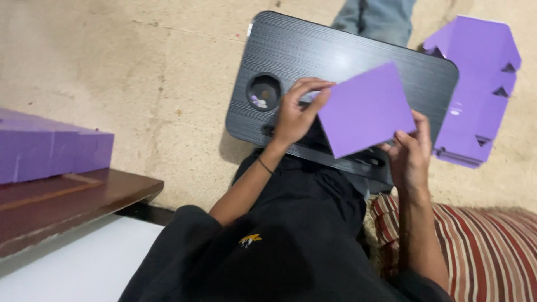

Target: The person folds and assembles a cardboard box on a lap desk by hand, tucking in various tabs to form the structure.

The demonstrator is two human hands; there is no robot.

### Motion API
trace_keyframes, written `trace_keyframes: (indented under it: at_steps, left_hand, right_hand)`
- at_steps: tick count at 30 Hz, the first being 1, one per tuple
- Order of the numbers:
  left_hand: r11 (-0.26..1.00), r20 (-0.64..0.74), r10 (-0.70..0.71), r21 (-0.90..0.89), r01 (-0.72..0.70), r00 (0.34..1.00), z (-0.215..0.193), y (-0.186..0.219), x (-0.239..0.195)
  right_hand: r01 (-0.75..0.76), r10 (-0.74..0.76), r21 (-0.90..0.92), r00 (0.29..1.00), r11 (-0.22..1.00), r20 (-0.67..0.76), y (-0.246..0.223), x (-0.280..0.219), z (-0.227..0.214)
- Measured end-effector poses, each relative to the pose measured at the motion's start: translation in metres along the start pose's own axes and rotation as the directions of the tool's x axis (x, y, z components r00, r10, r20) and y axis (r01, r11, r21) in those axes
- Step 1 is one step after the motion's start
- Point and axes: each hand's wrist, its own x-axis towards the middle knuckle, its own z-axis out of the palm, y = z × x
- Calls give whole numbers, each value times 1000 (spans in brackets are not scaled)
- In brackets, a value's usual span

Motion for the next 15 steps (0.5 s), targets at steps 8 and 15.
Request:
trace_keyframes:
  at_steps: [8,15]
  left_hand:
    - [766,235,-345,630,128,909,5,128,-5]
    - [769,217,-131,638,-38,967,10,123,-32]
  right_hand:
    - [444,-482,-511,874,735,67,-20,-43,64]
    - [660,-692,-562,694,499,201,-1,-65,95]
